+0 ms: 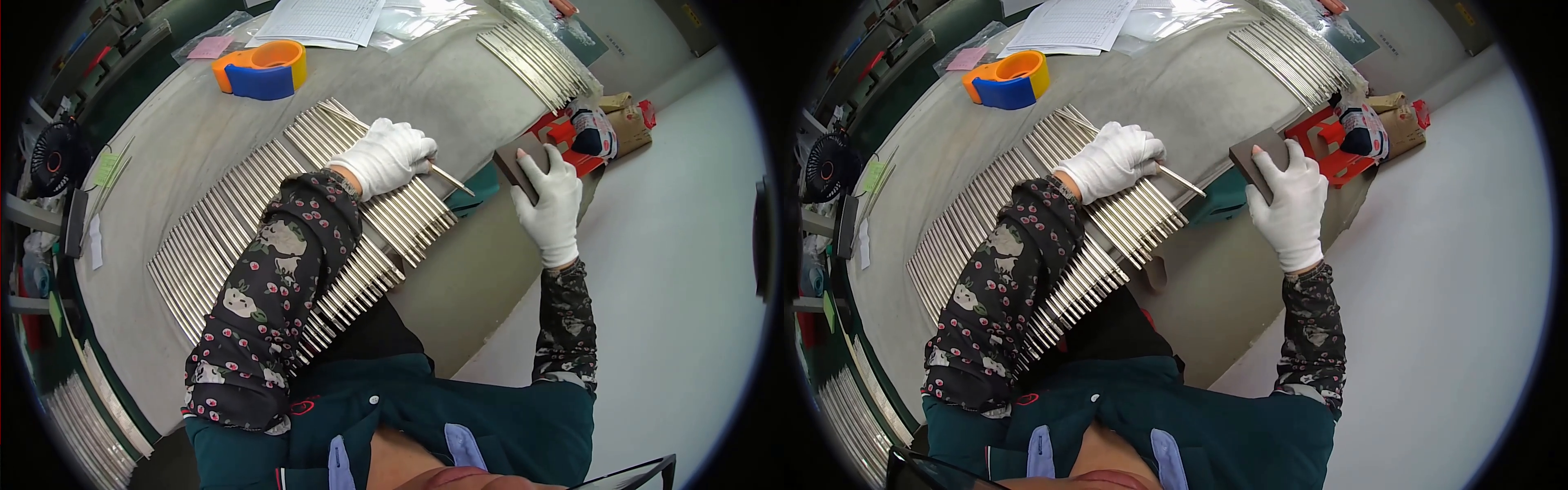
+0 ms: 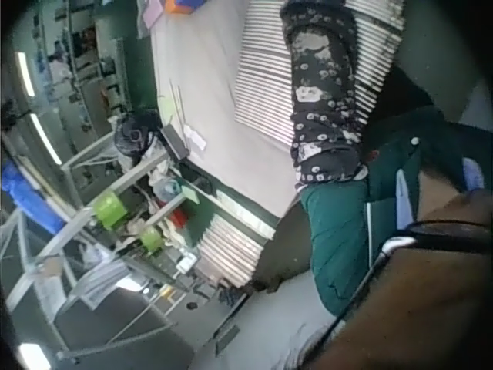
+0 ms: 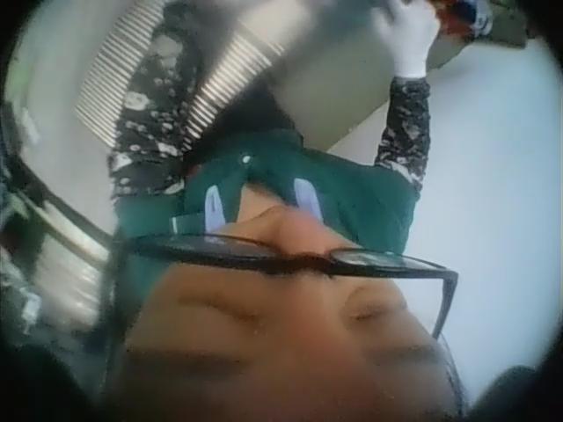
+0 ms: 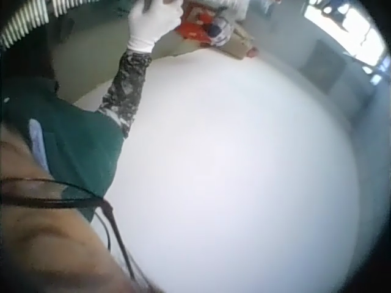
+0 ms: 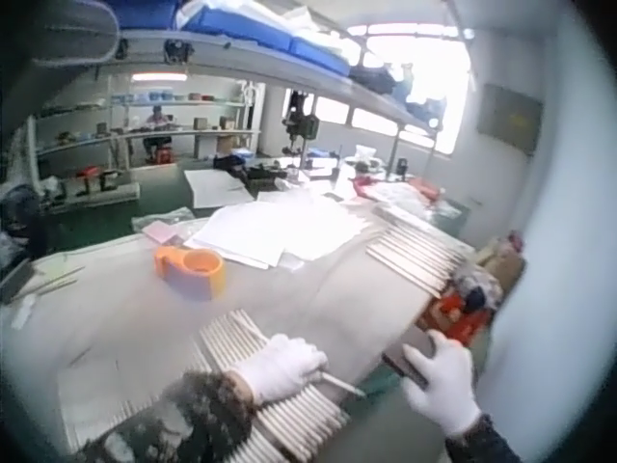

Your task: The recorder uses a sanding block to smooth a set of aligned metal rods on a workshop table.

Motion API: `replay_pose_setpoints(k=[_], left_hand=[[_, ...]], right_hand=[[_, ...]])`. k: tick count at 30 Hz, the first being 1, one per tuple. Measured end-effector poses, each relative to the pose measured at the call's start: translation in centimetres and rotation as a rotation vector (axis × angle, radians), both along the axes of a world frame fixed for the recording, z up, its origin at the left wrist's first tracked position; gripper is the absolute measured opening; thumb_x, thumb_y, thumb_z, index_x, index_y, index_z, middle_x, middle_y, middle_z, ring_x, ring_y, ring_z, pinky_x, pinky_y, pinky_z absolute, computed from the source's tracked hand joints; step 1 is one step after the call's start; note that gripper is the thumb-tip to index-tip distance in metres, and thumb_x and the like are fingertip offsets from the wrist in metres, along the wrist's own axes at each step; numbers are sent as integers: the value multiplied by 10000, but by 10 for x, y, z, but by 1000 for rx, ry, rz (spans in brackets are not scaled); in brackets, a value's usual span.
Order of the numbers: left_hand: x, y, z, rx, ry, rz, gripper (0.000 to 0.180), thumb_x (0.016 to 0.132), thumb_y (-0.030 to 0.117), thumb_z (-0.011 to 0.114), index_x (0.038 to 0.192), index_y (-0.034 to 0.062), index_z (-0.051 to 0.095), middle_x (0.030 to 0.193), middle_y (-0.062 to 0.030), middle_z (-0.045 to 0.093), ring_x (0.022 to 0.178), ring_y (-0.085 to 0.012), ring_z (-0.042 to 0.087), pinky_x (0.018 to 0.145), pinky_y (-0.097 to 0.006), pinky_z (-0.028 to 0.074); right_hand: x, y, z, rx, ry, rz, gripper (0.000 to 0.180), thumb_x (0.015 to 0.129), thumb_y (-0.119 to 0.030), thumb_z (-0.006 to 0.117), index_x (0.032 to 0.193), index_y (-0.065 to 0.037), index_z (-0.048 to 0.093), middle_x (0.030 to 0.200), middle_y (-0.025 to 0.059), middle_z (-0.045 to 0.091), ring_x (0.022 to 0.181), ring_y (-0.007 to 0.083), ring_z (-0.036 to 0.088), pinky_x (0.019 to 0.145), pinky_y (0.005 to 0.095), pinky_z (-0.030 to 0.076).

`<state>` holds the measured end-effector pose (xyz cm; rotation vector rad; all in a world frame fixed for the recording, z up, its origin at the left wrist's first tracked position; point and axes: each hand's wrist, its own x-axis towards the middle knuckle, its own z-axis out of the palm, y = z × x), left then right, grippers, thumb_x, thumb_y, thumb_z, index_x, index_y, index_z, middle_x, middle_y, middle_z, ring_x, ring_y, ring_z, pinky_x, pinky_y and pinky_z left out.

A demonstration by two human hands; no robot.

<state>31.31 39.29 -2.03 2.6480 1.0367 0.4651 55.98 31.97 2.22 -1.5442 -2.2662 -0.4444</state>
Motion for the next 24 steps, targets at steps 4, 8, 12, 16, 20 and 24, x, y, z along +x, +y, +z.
replay_pose_setpoints(k=[4, 8, 12, 16, 20, 24], left_hand=[[2, 3, 3, -40, 27, 10, 195, 884, 286, 567, 951, 132, 666, 881, -79, 675, 922, -279, 629, 813, -402, 436], [4, 0, 4, -81, -5, 23, 155, 856, 251, 604, 917, 118, 655, 853, -92, 663, 894, -289, 622, 799, -399, 439], [-1, 1, -3, -60, -61, 37, 133, 838, 227, 623, 877, 101, 639, 832, -98, 648, 856, -303, 615, 783, -407, 440], [1, -1, 2, -75, -56, 44, 154, 840, 228, 619, 876, 79, 634, 838, -112, 650, 852, -315, 613, 781, -410, 441], [1, -2, 3, -78, -32, 58, 157, 845, 228, 608, 875, 77, 635, 841, -117, 651, 861, -318, 614, 784, -408, 439], [1, 5, 5, -61, -33, 51, 151, 844, 220, 603, 875, 77, 639, 841, -111, 652, 863, -313, 615, 790, -409, 439]], right_hand=[[-26, -19, 5, -195, 118, 463, 518, 644, -170, 722, 1154, -135, 634, 1221, 230, 524, 981, 362, 540, 821, 421, 433], [12, 5, -11, 9, 11, -108, 523, 640, -194, 742, 1148, -149, 626, 1237, 222, 502, 1051, 356, 521, 869, 416, 420], [-32, -19, -2, -142, 41, 409, 524, 664, -188, 722, 1176, -150, 617, 1226, 229, 501, 992, 364, 526, 827, 434, 427], [-10, 1, -3, 8, 92, 24, 501, 666, -196, 721, 1153, -129, 628, 1235, 229, 508, 1001, 368, 524, 836, 432, 429], [-32, -11, -8, -95, 76, 337, 494, 657, -213, 724, 1139, -147, 634, 1212, 220, 519, 1002, 362, 525, 833, 437, 429], [-7, -1, -8, 39, 56, 71, 516, 649, -173, 724, 1153, -119, 626, 1221, 233, 518, 978, 368, 536, 816, 447, 434]])
